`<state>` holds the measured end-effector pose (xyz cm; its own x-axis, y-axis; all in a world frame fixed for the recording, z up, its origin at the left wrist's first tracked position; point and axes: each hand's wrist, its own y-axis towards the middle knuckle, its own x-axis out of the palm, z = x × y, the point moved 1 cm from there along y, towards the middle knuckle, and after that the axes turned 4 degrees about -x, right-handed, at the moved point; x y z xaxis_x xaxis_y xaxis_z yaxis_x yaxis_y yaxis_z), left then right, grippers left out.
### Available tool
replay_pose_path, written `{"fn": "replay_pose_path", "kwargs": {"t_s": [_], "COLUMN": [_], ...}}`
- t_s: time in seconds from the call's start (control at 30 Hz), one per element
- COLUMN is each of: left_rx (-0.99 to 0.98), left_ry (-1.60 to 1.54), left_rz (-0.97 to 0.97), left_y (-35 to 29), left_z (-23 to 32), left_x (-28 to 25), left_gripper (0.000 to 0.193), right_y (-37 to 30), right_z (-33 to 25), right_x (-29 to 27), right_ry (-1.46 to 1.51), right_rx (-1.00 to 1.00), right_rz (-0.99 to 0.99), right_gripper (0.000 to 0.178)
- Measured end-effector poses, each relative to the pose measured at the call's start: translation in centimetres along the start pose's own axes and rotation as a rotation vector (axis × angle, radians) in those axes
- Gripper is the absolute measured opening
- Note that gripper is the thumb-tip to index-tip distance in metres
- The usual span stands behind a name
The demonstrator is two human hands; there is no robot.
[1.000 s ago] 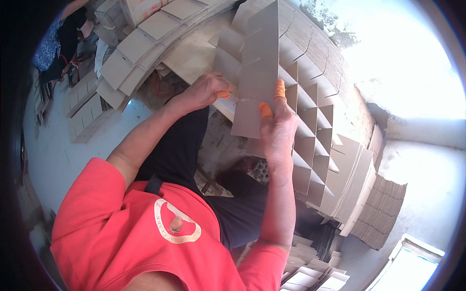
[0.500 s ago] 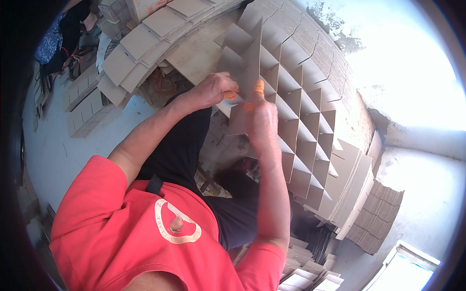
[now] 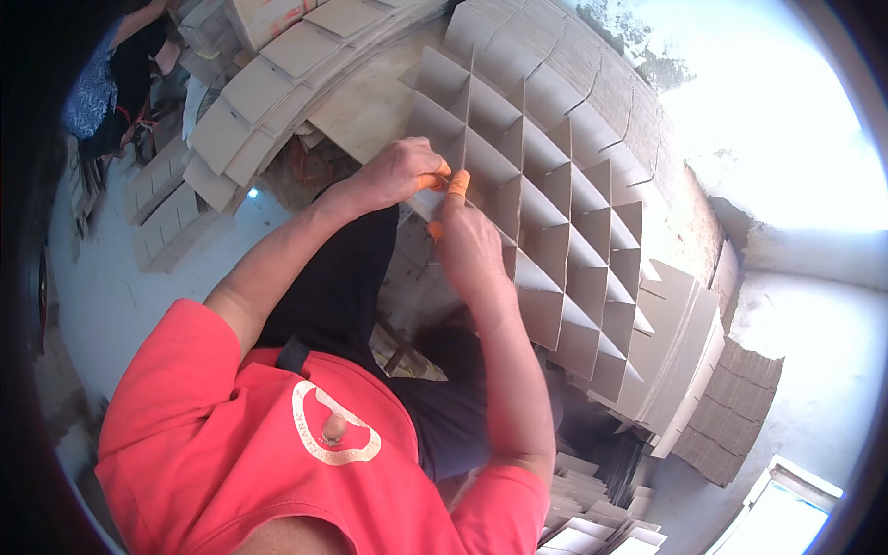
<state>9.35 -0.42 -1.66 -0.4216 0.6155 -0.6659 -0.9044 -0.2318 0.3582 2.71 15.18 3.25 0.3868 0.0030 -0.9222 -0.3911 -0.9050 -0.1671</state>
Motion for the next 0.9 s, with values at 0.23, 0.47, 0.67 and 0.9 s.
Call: {"fn": "replay_pose_path", "kwargs": {"t_s": [0.23,0.47,0.67,0.9], "left_rx": [0.283,0.389,0.337,0.45], "left_ry": [0.3,0.401,0.269,0.247], "left_rz": [0.038,-0.073,-0.377,-0.31], "left_y": [1.2,7.5,10.9,10.3], "left_z": [2.0,0.0,-2.8,1.3], "left_x": [-1.2,0.6,3.1,-0.9], "left_gripper": [0.076,0.085,0.052,0.032], "right_y": [-1.0,-3.9,-6.4,-7.2], "right_z": [13.4,16.1,11.7,11.1], "right_x": [-5.9,-8.1,-0.1,-4.6], "right_ry": [-0.527,0.311,0.073,0.079], "right_rx": [0.156,0.526,0.25,0.264], "right_rz": [0.806,0.17,0.108,0.174], "right_gripper": [0.076,0.09,0.035,0.017]}}
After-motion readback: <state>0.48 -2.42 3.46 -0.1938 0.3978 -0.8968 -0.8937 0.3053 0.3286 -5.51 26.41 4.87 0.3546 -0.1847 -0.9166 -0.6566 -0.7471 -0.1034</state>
